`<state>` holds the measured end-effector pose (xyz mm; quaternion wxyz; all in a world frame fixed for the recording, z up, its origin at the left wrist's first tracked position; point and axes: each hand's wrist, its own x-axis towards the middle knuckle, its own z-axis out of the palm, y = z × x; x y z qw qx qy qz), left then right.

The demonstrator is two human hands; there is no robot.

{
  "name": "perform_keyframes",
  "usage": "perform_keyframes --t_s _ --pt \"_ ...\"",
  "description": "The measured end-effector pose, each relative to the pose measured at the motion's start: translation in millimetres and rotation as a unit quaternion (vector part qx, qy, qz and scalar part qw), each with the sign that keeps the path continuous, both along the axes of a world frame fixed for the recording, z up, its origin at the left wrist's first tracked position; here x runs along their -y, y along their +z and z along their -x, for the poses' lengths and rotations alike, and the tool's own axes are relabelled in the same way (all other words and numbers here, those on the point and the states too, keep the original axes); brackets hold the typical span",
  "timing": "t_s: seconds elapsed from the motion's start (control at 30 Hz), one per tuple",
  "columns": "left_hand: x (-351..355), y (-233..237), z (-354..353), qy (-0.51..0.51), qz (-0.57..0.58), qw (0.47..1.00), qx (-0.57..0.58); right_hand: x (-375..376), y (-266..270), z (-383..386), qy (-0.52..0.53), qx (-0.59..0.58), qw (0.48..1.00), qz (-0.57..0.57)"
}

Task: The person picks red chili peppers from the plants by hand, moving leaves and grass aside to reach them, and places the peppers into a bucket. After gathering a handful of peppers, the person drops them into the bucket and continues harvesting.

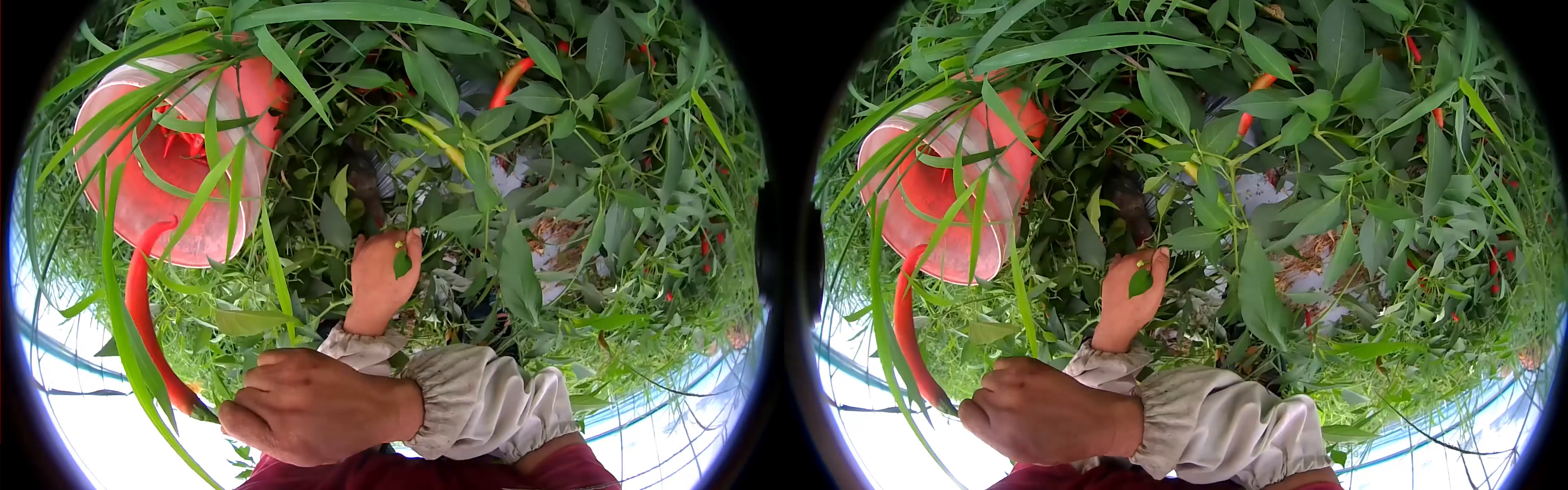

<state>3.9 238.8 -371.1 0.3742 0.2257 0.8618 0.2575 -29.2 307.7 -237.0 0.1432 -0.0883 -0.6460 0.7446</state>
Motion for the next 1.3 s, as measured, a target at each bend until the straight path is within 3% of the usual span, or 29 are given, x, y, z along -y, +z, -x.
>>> perform_keyframes --t_s 0.07,0.1,0.17,0.23,0.3,0.33,0.37,0.4,0.43,0.5,0.57,0.6,0.67,0.7,0.73,0.77,0.8,0.87,0.9,0.93,1.03,1.07,1.1,1.17,1.23,1.27,1.3 --pt "-3.1 4.2 4.8 -0.014 0.024 0.999 0.03 -3.0 -3.8 18.7 0.088 -0.033 0.99 -0.105" --pt "-4.4 5.0 6.5 -0.023 0.047 0.997 0.055 -6.6 -10.9 20.0 0.086 -0.03 0.991 -0.102" --pt "-1.0 4.1 5.4 -0.044 0.072 0.995 0.046 -15.0 -28.4 20.7 0.009 0.043 0.976 -0.214" --pt "3.5 -0.7 7.2 -0.06 0.094 0.993 0.031 -11.7 -66.1 8.0 -0.1 0.106 0.98 -0.133" --pt "13.8 -9.4 4.9 -0.135 0.018 0.99 -0.032 -34.6 -117.6 -17.6 -0.127 0.214 0.962 -0.112" --pt "15.6 -11.9 4.8 -0.175 -0.022 0.982 -0.062 -29.8 -146.9 -29.0 -0.119 0.31 0.938 -0.104" --pt "6.9 -6.2 7.8 -0.288 0.133 0.948 0.022 -37.6 -168.1 -37.3 0.005 0.418 0.896 -0.148" --pt "-0.5 -1.7 10.5 -0.251 0.146 0.955 0.054 -40.1 -189.0 -39.6 0.095 0.467 0.866 -0.149" --pt "-3.3 0.8 11.9 -0.214 0.161 0.96 0.087 -28.3 -217.0 -40.2 0.085 0.439 0.882 -0.15" --pt "4.5 -6.9 10.7 -0.19 0.108 0.975 0.045 -11.7 -263.8 -25.1 0.073 0.407 0.898 -0.149" --pt "9.8 -7.5 13.6 -0.213 0.139 0.964 0.082 -1.1 -297.2 1.4 0.166 0.503 0.848 0.005" --pt "10.9 -5.9 17.2 -0.241 0.122 0.96 0.081 4.7 -310.7 10.4 0.166 0.501 0.849 0.007" --pt "12.6 0.0 18.0 -0.196 0.069 0.976 0.061 14.2 -340.4 19.8 0.178 0.529 0.816 -0.153" --pt "14.0 -0.1 18.4 -0.149 0.015 0.988 0.042 17.5 -355.1 22.0 0.176 0.53 0.816 -0.151" --pt "19.3 -4.9 17.5 -0.208 0.004 0.978 -0.006 22.8 -368.1 21.6 0.183 0.509 0.828 -0.15" --pt "19.8 -5.1 17.2 -0.211 0.007 0.978 -0.003 23.5 -368.2 23.5 0.19 0.487 0.84 -0.147" --pt "18.5 -4.3 16.3 -0.183 0.024 0.983 0.024 29.9 -362.0 18.4 0.047 0.454 0.87 -0.187" --pt "21.1 -7.3 14.4 -0.153 0.047 0.986 0.051 22.9 -362.1 29.2 0.072 0.482 0.86 -0.15" --pt "24.9 -13.7 12.4 -0.148 0.005 0.989 0.031 18.1 -359.7 34.0 0.096 0.508 0.848 -0.116" --pt "26.5 -16.8 11.0 -0.143 -0.037 0.989 0.01 8.2 -342.1 34.8 0.062 0.505 0.852 -0.123" --pt "18.8 -14.6 12.4 -0.136 -0.013 0.991 0.005 0.9 -328.3 25.0 0.043 0.478 0.862 -0.164" --pt "13.5 -12.7 15.2 -0.135 -0.014 0.991 0.004 5.6 -326.6 20.3 0.035 0.405 0.878 -0.254" --pt "6.5 -10.0 18.7 -0.121 0.031 0.991 0.041 9.0 -322.6 13.5 0.034 0.404 0.878 -0.255" --pt "0.4 -8.5 21.0 -0.107 0.074 0.988 0.081 5.7 -287.5 3.2 0.032 0.266 0.924 -0.274" --pt "6.2 -12.4 21.4 -0.174 0.101 0.979 0.042 -14.8 -262.1 0.9 0.043 0.257 0.932 -0.252" --pt "12.4 -14.9 20.4 -0.087 0.113 0.987 0.075 -27.2 -248.8 1.8 0.052 0.248 0.94 -0.229" --pt "9.1 -14.7 25.3 -0.087 0.113 0.987 0.074 -40.2 -235.4 3.5 0.052 0.247 0.94 -0.229"
